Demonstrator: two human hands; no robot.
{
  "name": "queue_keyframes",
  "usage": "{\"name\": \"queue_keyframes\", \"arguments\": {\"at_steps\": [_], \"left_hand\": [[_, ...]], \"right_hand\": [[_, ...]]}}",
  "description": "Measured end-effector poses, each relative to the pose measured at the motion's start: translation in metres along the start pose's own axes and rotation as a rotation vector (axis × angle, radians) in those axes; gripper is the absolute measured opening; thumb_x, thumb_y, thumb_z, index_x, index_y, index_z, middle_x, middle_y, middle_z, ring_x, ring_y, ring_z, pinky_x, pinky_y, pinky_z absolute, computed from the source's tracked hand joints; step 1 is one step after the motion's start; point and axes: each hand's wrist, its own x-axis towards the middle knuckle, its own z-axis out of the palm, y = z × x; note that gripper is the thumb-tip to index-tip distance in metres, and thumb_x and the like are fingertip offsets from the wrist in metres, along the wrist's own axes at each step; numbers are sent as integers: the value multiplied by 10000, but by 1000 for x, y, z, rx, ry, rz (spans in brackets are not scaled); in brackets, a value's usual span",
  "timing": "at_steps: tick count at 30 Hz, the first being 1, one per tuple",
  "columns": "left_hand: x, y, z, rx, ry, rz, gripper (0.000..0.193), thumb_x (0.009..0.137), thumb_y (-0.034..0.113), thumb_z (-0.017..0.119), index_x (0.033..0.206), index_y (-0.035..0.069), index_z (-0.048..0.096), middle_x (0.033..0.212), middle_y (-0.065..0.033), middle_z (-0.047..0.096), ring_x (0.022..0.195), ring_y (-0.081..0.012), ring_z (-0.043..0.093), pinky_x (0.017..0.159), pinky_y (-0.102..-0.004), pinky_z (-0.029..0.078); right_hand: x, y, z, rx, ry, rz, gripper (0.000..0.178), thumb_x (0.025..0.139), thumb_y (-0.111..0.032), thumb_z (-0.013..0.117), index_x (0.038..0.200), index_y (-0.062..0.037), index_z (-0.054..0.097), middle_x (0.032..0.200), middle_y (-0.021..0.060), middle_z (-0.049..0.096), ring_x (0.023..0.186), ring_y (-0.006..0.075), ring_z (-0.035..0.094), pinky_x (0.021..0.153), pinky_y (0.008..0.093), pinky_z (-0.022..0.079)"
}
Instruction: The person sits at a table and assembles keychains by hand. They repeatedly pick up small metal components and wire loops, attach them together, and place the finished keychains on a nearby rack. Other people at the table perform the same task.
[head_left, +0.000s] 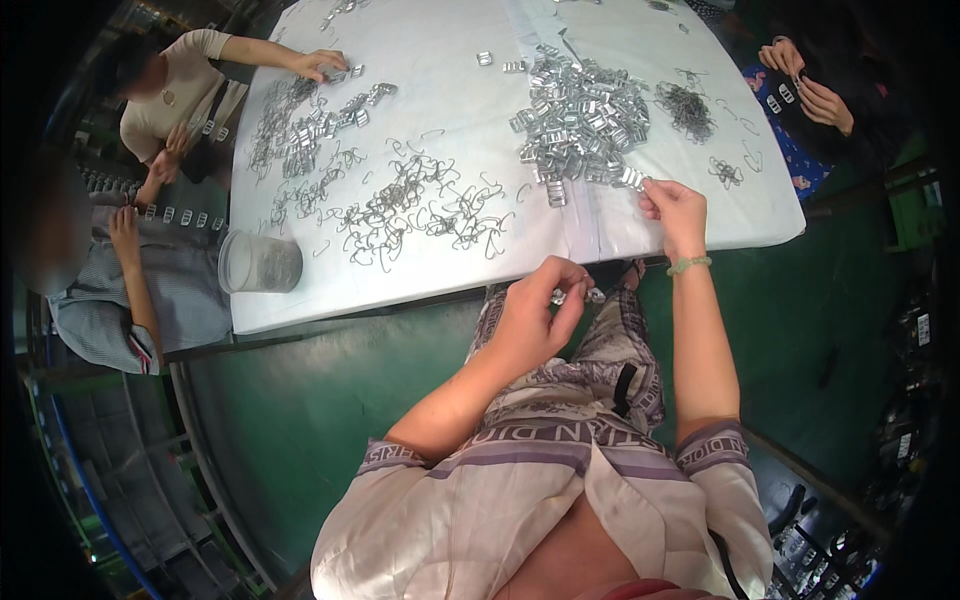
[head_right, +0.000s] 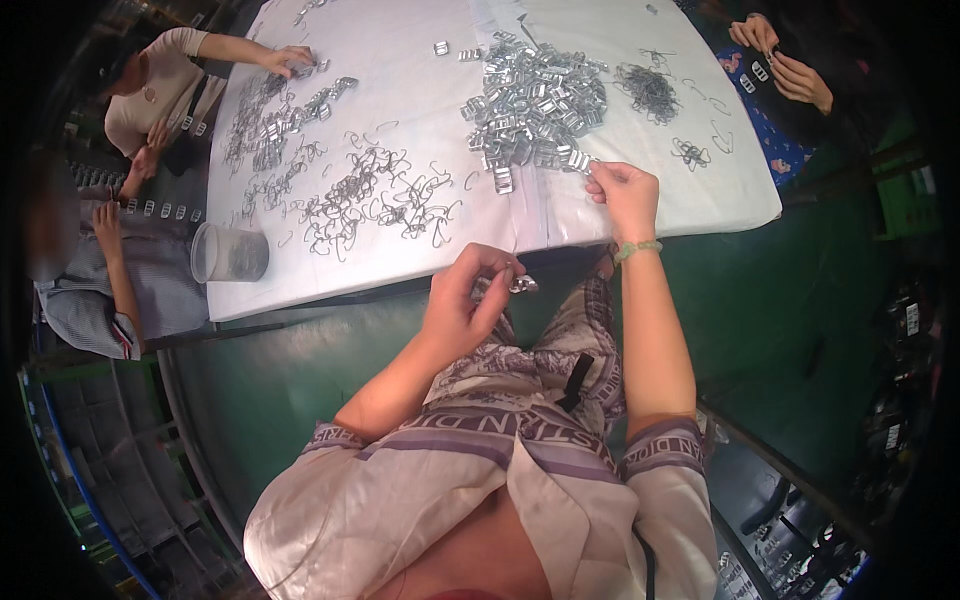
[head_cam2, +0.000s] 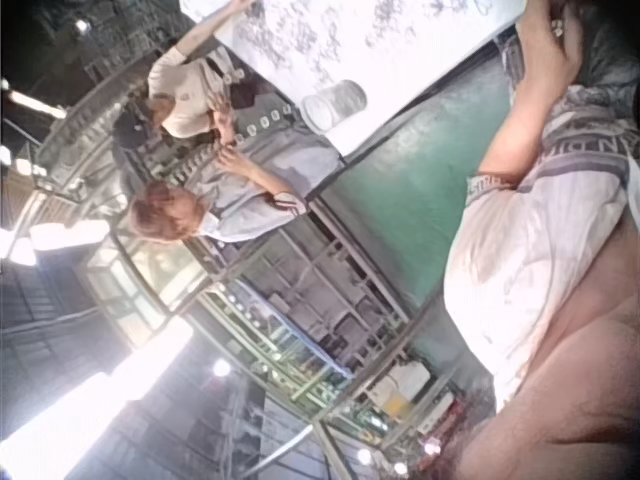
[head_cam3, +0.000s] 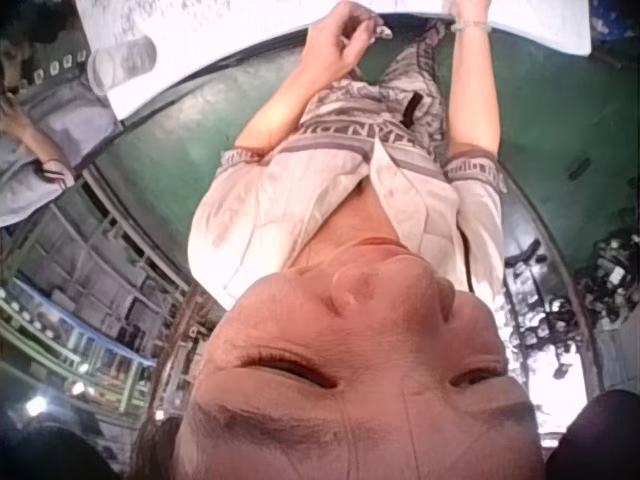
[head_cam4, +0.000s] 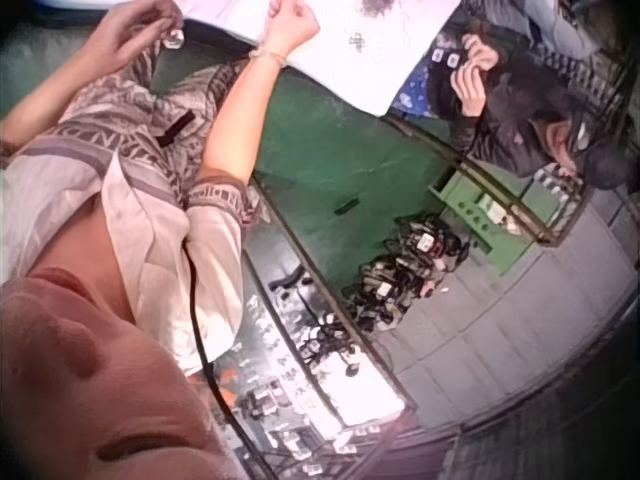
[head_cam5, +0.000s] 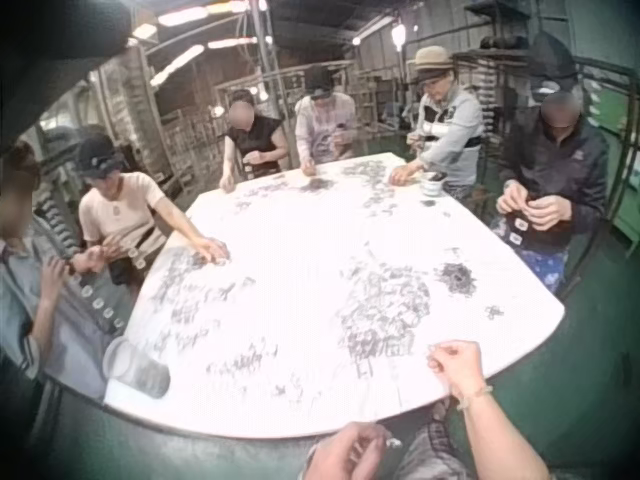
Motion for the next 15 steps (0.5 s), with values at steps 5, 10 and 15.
{"name": "queue_keyframes", "arguments": {"at_steps": [5, 10, 15], "left_hand": [[2, -3, 5, 26, 72, -41, 59, 864, -6, 554, 919, -12, 536, 822, -77, 660, 729, -106, 625, 650, -245, 490], [4, 5, 6, 84, 148, -65, 71, 853, 7, 585, 905, -10, 539, 784, -91, 661, 712, -138, 650, 634, -255, 496], [1, 10, 7, 192, 191, -46, 79, 844, 19, 601, 895, -1, 544, 750, -109, 654, 675, -171, 657, 607, -270, 498]], "right_hand": [[-59, -20, 10, 224, -147, 23, 216, 823, -95, 695, 907, 100, 654, 756, 110, 667, 675, 136, 632, 618, 234, 482], [-121, -27, 22, 49, -135, -185, 159, 823, -80, 695, 855, 75, 680, 759, 64, 675, 686, 81, 588, 643, 213, 457], [-139, -27, 27, -24, -73, -318, 97, 804, -55, 703, 810, 41, 689, 743, 30, 676, 674, 58, 559, 630, 217, 444]]}}
